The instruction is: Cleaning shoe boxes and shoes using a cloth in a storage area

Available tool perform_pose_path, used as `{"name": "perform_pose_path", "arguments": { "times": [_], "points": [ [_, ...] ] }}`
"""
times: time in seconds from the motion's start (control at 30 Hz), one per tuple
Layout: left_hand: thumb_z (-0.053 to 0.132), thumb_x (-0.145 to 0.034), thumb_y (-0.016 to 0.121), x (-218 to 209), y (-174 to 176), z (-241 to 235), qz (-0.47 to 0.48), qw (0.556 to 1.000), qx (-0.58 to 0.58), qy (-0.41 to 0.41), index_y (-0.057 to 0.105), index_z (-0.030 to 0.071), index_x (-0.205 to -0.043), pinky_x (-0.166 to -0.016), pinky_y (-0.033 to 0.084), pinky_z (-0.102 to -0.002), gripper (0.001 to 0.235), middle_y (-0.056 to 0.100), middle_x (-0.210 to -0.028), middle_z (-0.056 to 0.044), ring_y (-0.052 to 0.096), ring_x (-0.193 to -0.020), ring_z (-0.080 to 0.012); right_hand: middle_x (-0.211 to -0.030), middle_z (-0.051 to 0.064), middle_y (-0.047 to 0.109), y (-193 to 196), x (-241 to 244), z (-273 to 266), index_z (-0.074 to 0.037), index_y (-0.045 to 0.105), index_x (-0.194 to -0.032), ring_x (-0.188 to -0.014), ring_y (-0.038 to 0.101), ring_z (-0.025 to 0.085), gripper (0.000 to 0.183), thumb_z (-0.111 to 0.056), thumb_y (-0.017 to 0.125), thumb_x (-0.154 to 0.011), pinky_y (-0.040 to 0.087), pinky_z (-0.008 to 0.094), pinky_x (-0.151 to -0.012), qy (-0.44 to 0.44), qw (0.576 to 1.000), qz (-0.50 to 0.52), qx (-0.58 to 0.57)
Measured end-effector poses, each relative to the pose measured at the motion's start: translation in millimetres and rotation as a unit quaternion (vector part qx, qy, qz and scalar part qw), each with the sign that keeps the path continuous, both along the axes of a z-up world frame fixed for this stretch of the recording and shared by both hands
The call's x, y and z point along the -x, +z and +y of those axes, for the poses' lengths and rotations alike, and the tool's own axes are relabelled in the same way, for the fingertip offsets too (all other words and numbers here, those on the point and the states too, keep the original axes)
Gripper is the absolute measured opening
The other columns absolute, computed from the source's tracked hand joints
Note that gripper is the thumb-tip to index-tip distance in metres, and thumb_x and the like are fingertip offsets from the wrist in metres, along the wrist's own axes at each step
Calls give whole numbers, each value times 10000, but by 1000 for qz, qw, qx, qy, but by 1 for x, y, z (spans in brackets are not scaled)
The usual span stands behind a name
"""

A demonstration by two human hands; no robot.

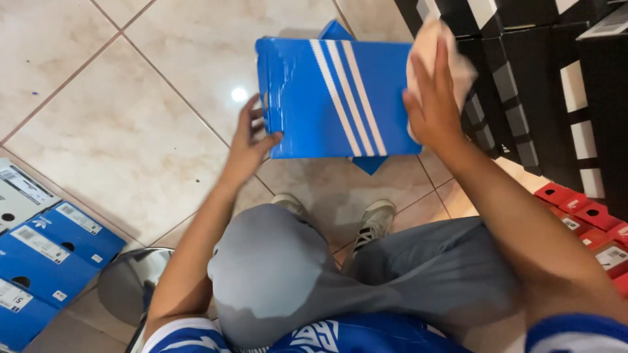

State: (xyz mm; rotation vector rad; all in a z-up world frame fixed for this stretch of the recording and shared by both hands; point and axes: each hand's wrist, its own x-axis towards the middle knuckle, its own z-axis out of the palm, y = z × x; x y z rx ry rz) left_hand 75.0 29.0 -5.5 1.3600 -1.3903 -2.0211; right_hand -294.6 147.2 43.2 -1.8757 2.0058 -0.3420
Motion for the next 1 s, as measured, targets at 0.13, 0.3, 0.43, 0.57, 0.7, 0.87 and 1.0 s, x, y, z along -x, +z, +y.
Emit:
{"name": "perform_pose_path", "arguments": {
  "times": [0.13, 0.3, 0.43, 0.57, 0.7, 0.87, 1.0],
  "points": [
    [458, -945, 720, 25, -3, -30, 86, 995, -19, 46, 110, 215, -1623, -1142, 481, -497, 944, 407, -1562, -152, 480, -1440, -324, -1747, 76, -21, -3, -5, -50, -218, 188, -1684, -1659, 90, 357, 562, -213, 509, -1223, 233, 551, -1338, -194, 941, -279, 2],
    [457, -1025, 736, 36, -14, -26, 140, 983, 14, 121, 90, 270, -1635, -1219, 457, -539, 908, 224, -1719, -136, 393, -1540, -368, -1559, 158, 507, -9, -1, -49, -140, 297, -1556, -1429, 536, 308, 659, -477, 553, -1050, 461, 425, -1181, -328, 809, -486, -47],
    [376, -1045, 747, 37, -5, -30, 142, 978, 18, 151, 63, 338, -1632, -1232, 435, -550, 902, 130, -1749, -144, 346, -1566, -386, -1666, 102, 324, 62, -44, -27, -207, 254, -1612, -1524, 353, 294, 964, -746, 357, -819, 311, 504, -1213, -456, 759, -358, -295],
    [455, -1071, 722, 39, -7, -24, 148, 980, 30, 126, 3, 393, -1622, -1202, 486, -577, 907, 85, -1761, -160, 374, -1557, -425, -767, 54, 619, 17, -58, 40, -114, 601, -1196, -792, 676, 198, 672, -701, 495, -885, 543, 370, -751, -578, 616, -513, -155],
    [544, -1066, 664, 55, -7, -7, 156, 979, 63, 111, -23, 314, -1640, -1239, 460, -575, 924, 100, -1759, -165, 334, -1579, -418, -1223, 170, 672, -22, -89, -1, -67, 477, -1452, -1215, 632, 311, 874, -652, 496, -803, 467, 470, -1093, -653, 456, -592, 124],
    [588, -1074, 618, 58, -4, -1, 120, 977, 128, 119, 13, 254, -1646, -1218, 506, -526, 897, 348, -1678, -136, 467, -1520, -349, -1614, 230, 406, 22, -177, -41, -166, 161, -1644, -1472, 443, 369, 1074, -734, 343, -751, 331, 585, -1187, -697, 471, -537, -60],
    [474, -1107, 644, 58, -16, -1, 173, 967, 133, 133, 19, 246, -1659, -1230, 498, -512, 865, 326, -1694, -138, 466, -1523, -329, -1331, 36, 549, -7, -217, 3, -249, 230, -1574, -1159, 576, 167, 719, -514, 478, -954, 484, 398, -961, -553, 485, -675, -54]
  ]
}}
